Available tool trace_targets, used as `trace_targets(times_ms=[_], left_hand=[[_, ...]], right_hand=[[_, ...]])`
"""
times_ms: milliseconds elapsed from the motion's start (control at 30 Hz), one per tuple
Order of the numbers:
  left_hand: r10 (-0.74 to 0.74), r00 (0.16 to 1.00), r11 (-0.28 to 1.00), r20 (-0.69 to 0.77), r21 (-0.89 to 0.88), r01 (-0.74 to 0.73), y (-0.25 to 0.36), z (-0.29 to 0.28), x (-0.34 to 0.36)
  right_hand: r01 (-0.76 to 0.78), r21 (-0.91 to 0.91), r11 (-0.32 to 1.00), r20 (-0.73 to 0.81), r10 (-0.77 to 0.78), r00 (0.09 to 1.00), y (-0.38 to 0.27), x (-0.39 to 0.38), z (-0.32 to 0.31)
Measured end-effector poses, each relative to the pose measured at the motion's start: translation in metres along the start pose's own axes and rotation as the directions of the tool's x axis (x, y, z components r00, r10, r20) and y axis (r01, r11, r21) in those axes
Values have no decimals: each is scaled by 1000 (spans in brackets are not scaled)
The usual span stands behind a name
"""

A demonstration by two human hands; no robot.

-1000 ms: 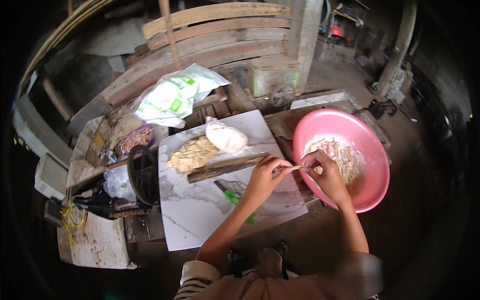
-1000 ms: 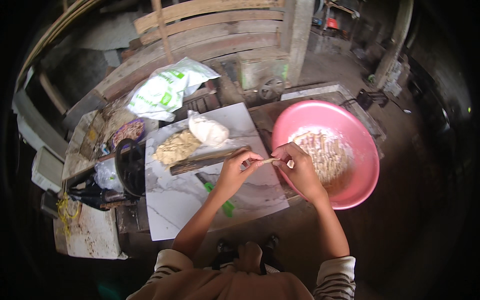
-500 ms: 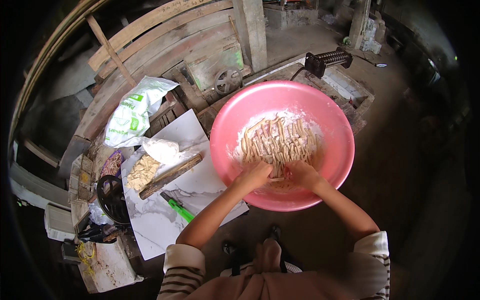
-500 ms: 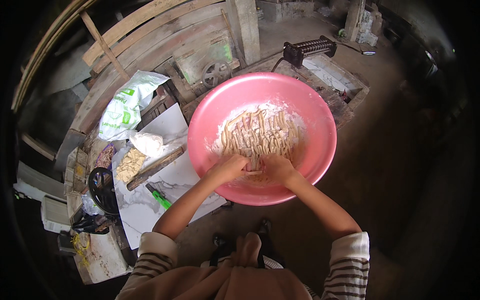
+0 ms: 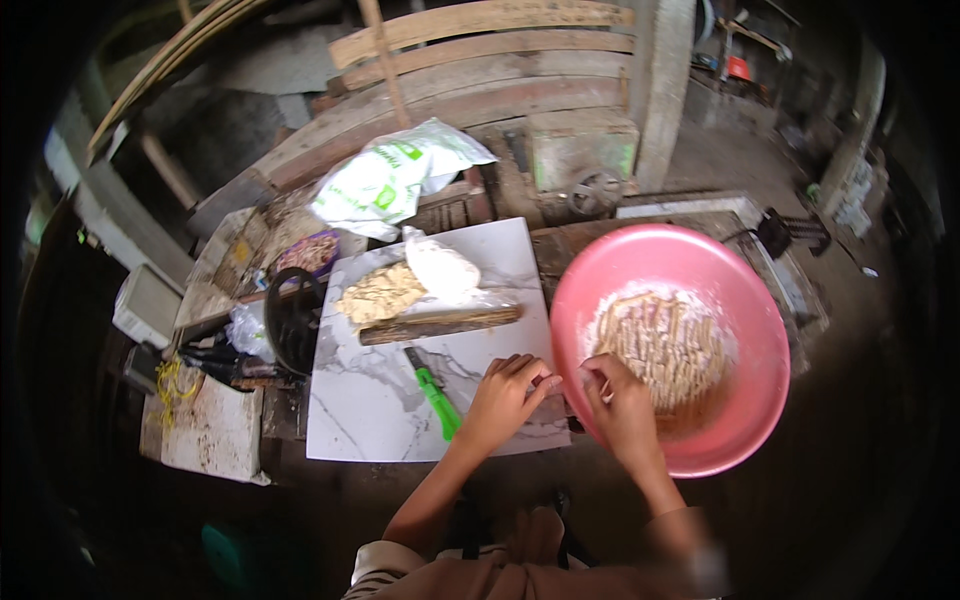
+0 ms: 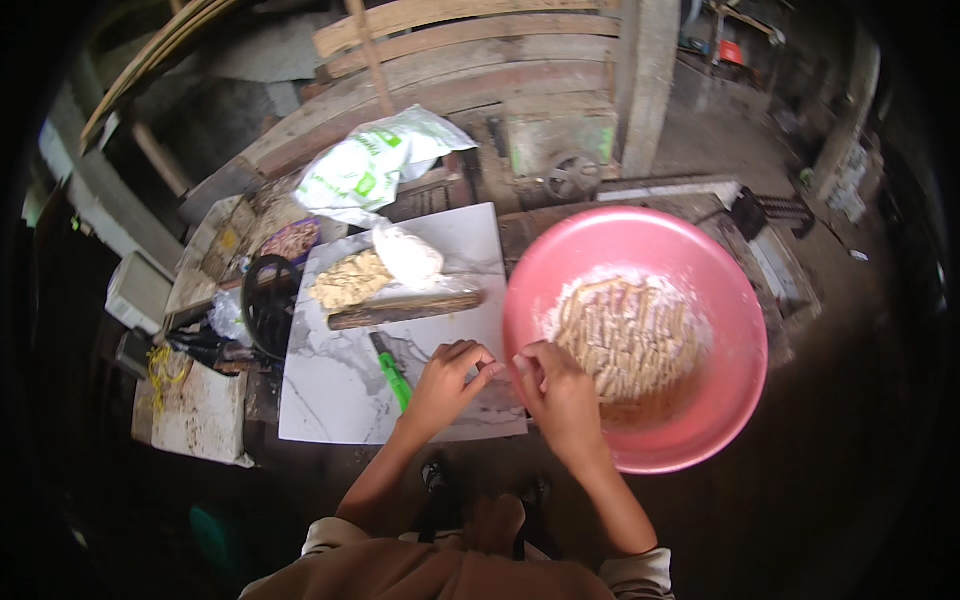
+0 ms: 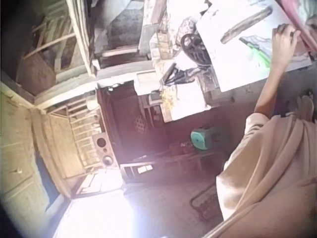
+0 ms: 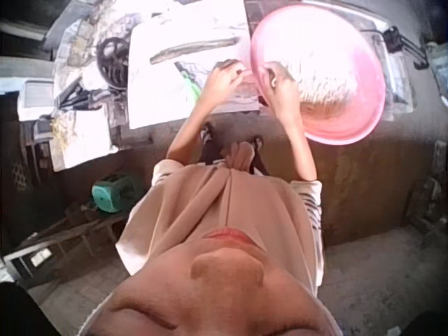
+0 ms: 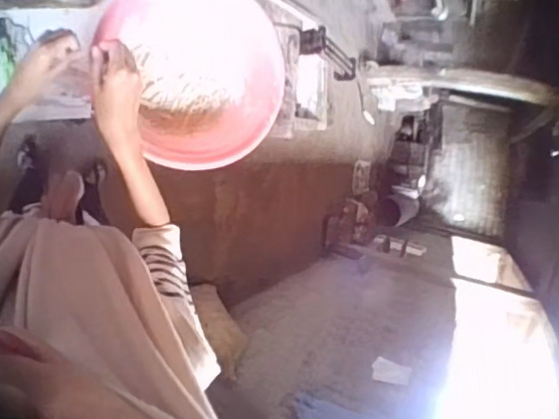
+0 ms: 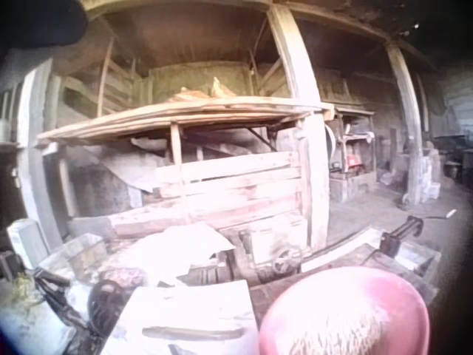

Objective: The person kneads a ball of dough on a white marble board, rolls it into a cylinder using a wooden rolling pin, and cuts it into strips with a green utility knife. The cut noodles are placed into a pink plastic basin.

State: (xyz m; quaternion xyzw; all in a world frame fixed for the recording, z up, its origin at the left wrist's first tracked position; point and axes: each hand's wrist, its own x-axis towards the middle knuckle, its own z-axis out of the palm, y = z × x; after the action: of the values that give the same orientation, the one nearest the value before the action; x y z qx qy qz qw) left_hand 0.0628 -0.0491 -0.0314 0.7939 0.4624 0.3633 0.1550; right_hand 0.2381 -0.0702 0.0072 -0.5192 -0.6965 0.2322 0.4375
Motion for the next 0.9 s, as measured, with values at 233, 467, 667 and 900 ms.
trace_targets(times_ms=[233,467,667,900], left_hand=[[-286,952,957,-106,-82,279,-98,-69,-88],[-246,859,944,-450,88,317,-228,-111,-125],[-350,879,936,-325,-156,315,-276,-121,-103],[-240,951,948,-194,-259,186,-276,-104,-63]], right_hand=[[220,88,971,373,-237,897,-1,8,170],[399,-181,899,264,-346,900,1,61,280],[452,-432,780,396,-286,873,25,87,311],[243,-553,797,211,-149,966,27,53,281]])
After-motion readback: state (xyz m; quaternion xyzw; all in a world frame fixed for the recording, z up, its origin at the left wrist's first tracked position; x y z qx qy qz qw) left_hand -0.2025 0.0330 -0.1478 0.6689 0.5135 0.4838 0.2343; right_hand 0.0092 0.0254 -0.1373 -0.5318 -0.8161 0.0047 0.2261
